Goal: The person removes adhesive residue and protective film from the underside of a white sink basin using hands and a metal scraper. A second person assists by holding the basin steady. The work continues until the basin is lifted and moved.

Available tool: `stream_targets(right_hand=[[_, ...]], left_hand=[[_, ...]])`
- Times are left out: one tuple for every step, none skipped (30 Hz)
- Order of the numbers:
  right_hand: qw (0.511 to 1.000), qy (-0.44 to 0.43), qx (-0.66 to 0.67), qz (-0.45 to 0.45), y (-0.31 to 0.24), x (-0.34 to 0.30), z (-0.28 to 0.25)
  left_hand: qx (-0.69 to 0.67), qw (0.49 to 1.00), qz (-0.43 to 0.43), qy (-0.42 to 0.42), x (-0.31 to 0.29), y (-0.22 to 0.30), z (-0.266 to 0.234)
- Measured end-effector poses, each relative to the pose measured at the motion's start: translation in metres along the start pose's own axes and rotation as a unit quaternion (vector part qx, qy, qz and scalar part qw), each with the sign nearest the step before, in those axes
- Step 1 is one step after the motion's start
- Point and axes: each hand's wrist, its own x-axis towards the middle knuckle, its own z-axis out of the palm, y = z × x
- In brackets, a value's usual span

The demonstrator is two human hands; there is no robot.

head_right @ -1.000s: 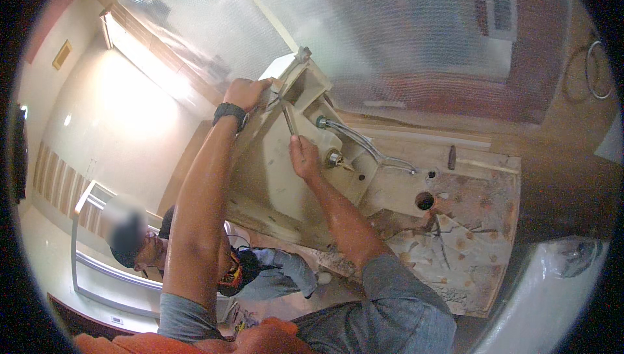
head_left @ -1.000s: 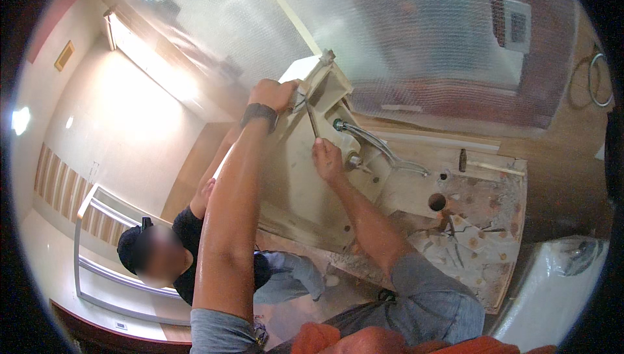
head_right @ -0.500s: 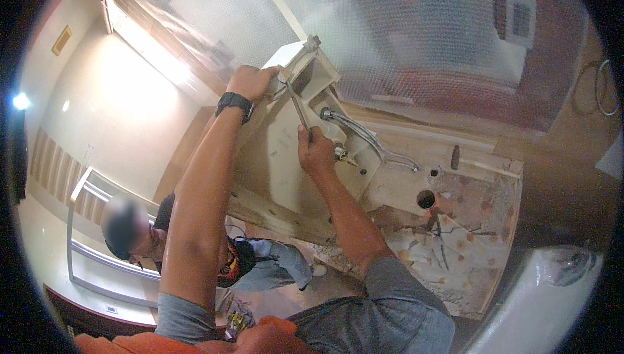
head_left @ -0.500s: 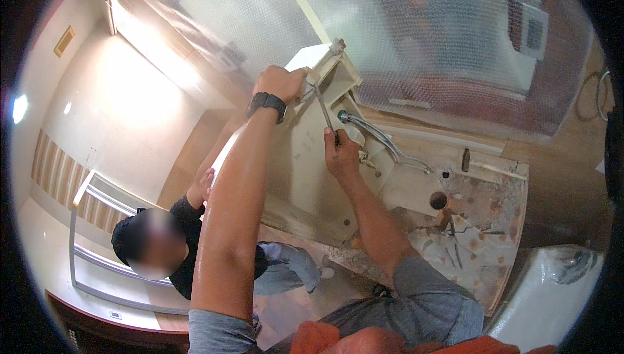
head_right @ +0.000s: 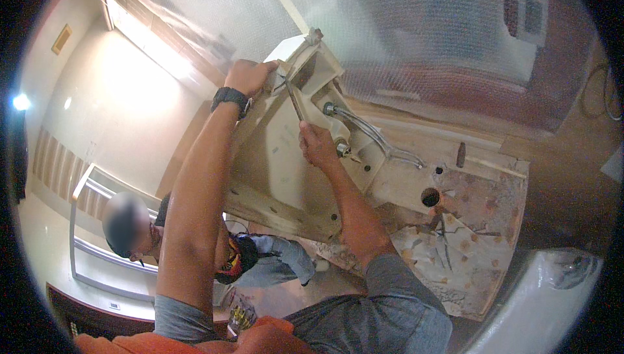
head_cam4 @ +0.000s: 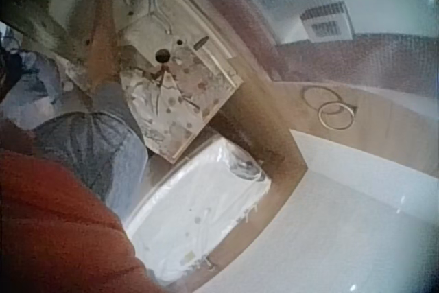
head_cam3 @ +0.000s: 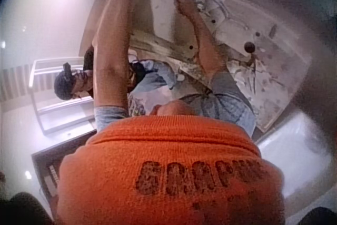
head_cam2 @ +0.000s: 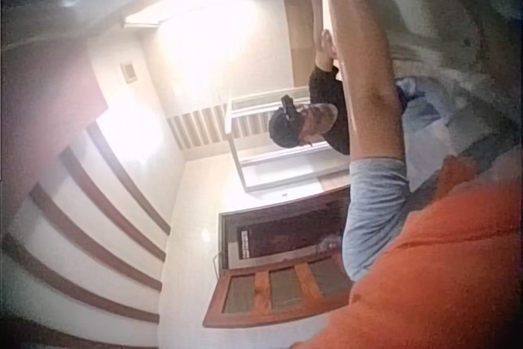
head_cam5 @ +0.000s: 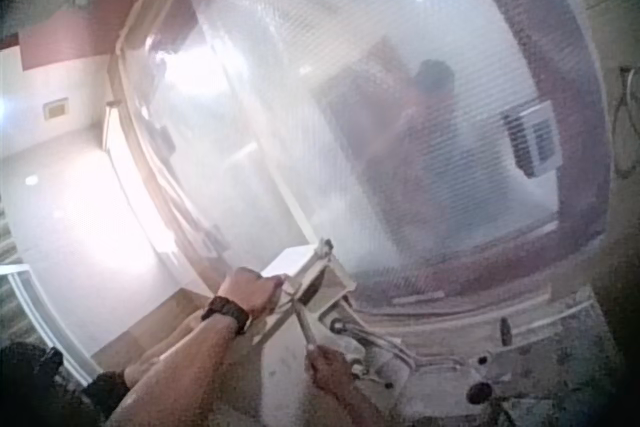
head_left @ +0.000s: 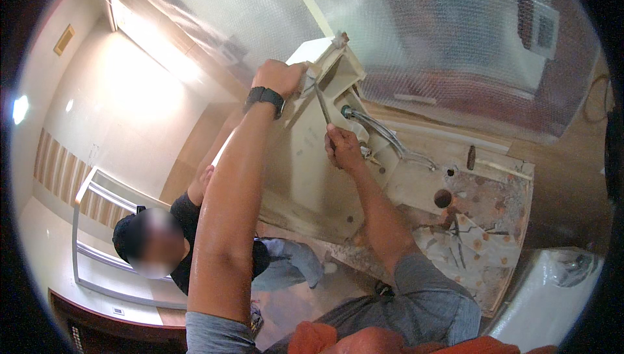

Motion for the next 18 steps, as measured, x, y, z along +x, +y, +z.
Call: stream_targets(right_hand=[[1.000,-0.006,-0.025,0.003,-0.006,-0.001,-0.006],[0.999,-0.013,-0.051,0.007,-0.010,-0.001,-0.012],[0.997,-0.017,-0.076,0.011,-0.013,-0.002,-0.017],[0.981,0.059,-0.173,-0.061,-0.014,-0.002,-0.016],[0.946,0.134,-0.266,-0.131,-0.014,-0.001,-0.014],[0.890,0.206,-0.356,-0.198,-0.015,-0.002,-0.014],[0.884,0.213,-0.365,-0.202,-0.011,0.000,-0.017],[0.877,0.220,-0.373,-0.207,-0.003,0.004,-0.021],[0.871,0.224,-0.380,-0.217,-0.004,0.009,-0.021],[0.914,0.164,-0.325,-0.179,-0.008,0.007,-0.023],[0.948,0.104,-0.267,-0.138,-0.014,0.006,-0.030],[0.972,0.045,-0.208,-0.102,-0.025,0.008,-0.034],[0.981,0.020,-0.180,-0.076,-0.033,0.009,-0.034],[0.987,-0.004,-0.151,-0.050,-0.040,0.011,-0.033],[0.992,-0.028,-0.123,-0.026,-0.050,0.015,-0.032],[0.989,-0.019,-0.140,-0.041,-0.064,0.011,-0.018],[0.986,-0.010,-0.158,-0.055,-0.078,0.009,-0.004],[0.981,0.004,-0.183,-0.072,-0.089,0.006,-0.001]], left_hand=[[0.002,1.000,0.003,0.004,0.001,-0.001,0.000],[0.004,1.000,0.006,0.007,0.001,-0.003,0.000],[0.006,1.000,0.011,0.009,-0.002,0.001,-0.001],[0.005,1.000,0.010,-0.001,-0.005,0.005,-0.003],[0.003,1.000,0.010,-0.011,-0.007,0.009,-0.006],[-0.001,1.000,0.010,-0.022,-0.011,0.013,-0.008],[-0.004,1.000,0.008,-0.013,-0.009,0.012,-0.004],[-0.007,1.000,0.007,-0.005,-0.006,0.009,0.001],[-0.010,1.000,0.005,0.011,-0.002,0.005,0.002],[0.000,1.000,0.011,0.020,0.002,-0.002,0.006],[0.009,0.999,0.018,0.029,0.006,-0.008,0.011],[0.017,0.999,0.029,0.041,0.016,-0.011,0.014],[0.028,0.998,0.056,0.011,0.028,-0.020,0.018],[0.038,0.996,0.083,-0.019,0.041,-0.032,0.017],[0.066,0.993,0.091,-0.033,0.052,-0.041,0.019],[0.094,0.990,0.093,-0.046,0.060,-0.055,0.020],[0.122,0.986,0.098,-0.056,0.071,-0.068,0.017],[0.102,0.986,0.111,-0.075,0.073,-0.065,0.015]])
